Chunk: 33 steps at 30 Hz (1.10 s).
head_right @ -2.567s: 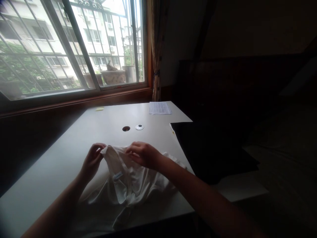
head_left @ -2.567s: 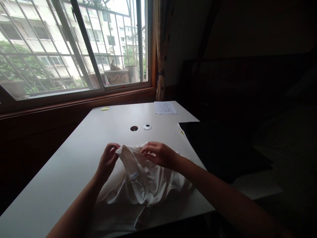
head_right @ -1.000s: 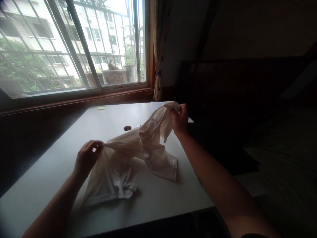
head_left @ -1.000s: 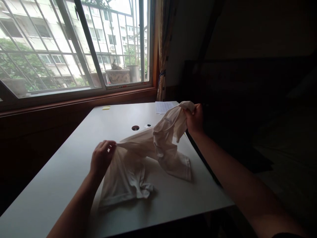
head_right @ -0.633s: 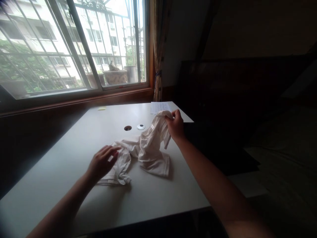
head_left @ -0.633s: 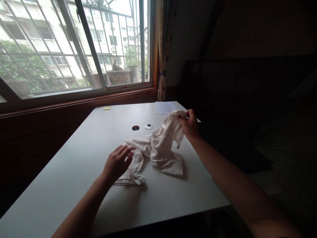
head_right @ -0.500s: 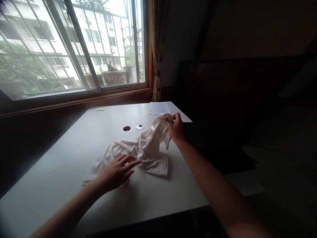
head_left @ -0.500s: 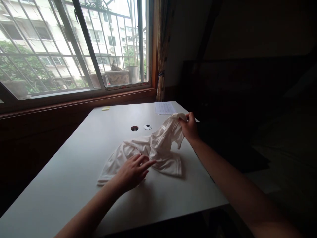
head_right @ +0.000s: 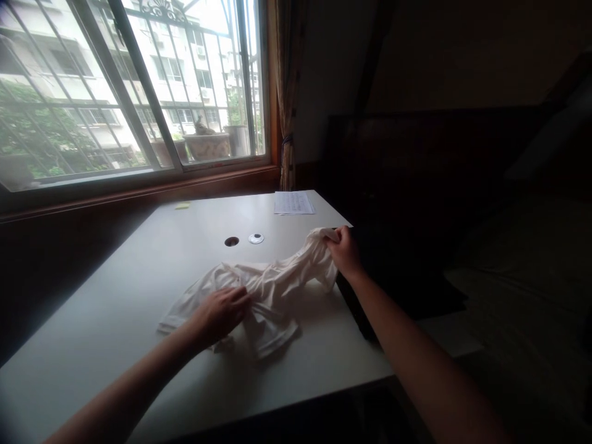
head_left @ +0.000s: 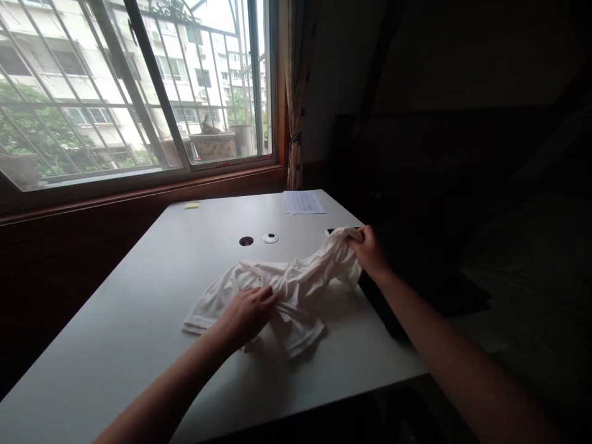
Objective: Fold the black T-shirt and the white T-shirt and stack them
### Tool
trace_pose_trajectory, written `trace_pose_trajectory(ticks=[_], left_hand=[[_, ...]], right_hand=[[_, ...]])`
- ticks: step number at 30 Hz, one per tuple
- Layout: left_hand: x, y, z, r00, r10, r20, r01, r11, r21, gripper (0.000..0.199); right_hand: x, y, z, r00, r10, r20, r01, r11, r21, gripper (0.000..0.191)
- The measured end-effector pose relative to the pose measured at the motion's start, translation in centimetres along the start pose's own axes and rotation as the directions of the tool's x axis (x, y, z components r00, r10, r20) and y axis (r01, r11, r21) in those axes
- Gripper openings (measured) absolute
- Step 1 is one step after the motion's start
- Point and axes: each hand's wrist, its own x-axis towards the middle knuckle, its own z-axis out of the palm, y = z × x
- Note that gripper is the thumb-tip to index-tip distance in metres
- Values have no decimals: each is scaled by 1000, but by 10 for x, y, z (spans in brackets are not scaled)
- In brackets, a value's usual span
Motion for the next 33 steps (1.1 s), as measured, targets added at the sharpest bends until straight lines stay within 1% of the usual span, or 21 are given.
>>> trace_pose_trajectory(ticks=[2, 3, 5, 6, 7, 8, 10, 12, 13, 14, 16, 17, 18, 19, 21, 23, 26, 28, 30, 31, 33], left_hand=[[-18, -18, -19, 984, -128, -126, 114, 987, -115, 10], [-29, -27, -32, 959, -197, -205, 152, 965, -213, 9], [-53, -42, -59, 877, -337, -344, 196, 903, -383, 3], [-65, -48, -73, 820, -421, -387, 221, 857, -465, 3], [-77, -52, -85, 753, -509, -416, 237, 801, -550, 9], [-89, -56, -95, 680, -603, -417, 259, 730, -633, 15], [-111, -60, -105, 559, -761, -329, 301, 556, -775, 26], [-128, -64, -104, 485, -853, -190, 346, 387, -855, 36], [-134, -66, -99, 465, -877, -117, 362, 309, -879, 40], [-139, -68, -93, 457, -888, -47, 375, 240, -895, 43], [-146, -70, -81, 471, -880, 68, 398, 143, -906, 47], [-147, -70, -75, 493, -863, 108, 422, 129, -897, 50], [-148, -69, -69, 524, -841, 132, 457, 147, -877, 52], [-148, -67, -64, 556, -820, 137, 499, 198, -844, 55], [-148, -62, -56, 629, -768, 121, 565, 345, -750, 58], [-148, -56, -48, 708, -701, 91, 582, 505, -637, 59], [-148, -45, -37, 834, -551, 38, 503, 729, -465, 55], [-146, -36, -29, 902, -431, 29, 411, 836, -364, 62], [-142, -27, -20, 933, -356, 43, 352, 888, -295, 74], [-139, -23, -15, 937, -347, 47, 346, 900, -264, 78], [-132, -15, -5, 927, -373, 31, 371, 905, -208, 73]], right_hand=[[-2, 3, -16, 1000, -5, 15, 5, 1000, 0, 34], [-4, 2, -25, 999, -5, 38, 4, 1000, 15, 35], [-13, -5, -42, 992, 10, 129, -20, 997, 79, 38], [-19, -11, -51, 980, 19, 196, -44, 991, 127, 40], [-26, -19, -59, 963, 23, 267, -73, 981, 181, 42], [-33, -27, -65, 942, 18, 334, -101, 967, 234, 44], [-48, -42, -75, 903, -3, 430, -143, 940, 308, 46], [-60, -52, -78, 863, -2, 505, -177, 936, 305, 49], [-65, -54, -76, 840, 7, 542, -188, 942, 280, 49], [-68, -54, -74, 813, 15, 583, -195, 949, 248, 50], [-72, -50, -67, 765, 19, 644, -180, 966, 186, 51], [-72, -47, -63, 748, 22, 663, -162, 975, 150, 51], [-73, -43, -60, 737, 31, 675, -142, 984, 110, 51], [-72, -39, -58, 729, 43, 683, -121, 990, 67, 51], [-72, -32, -58, 701, 80, 709, -92, 996, -21, 53], [-74, -27, -63, 654, 122, 746, -90, 992, -83, 59], [-85, -25, -71, 587, 152, 795, -108, 988, -109, 67], [-96, -26, -71, 551, 144, 822, -112, 989, -98, 70], [-110, -29, -65, 526, 119, 842, -92, 992, -82, 71], [-117, -31, -60, 527, 95, 845, -70, 995, -68, 71], [-128, -37, -49, 543, 29, 839, -18, 1000, -24, 64]])
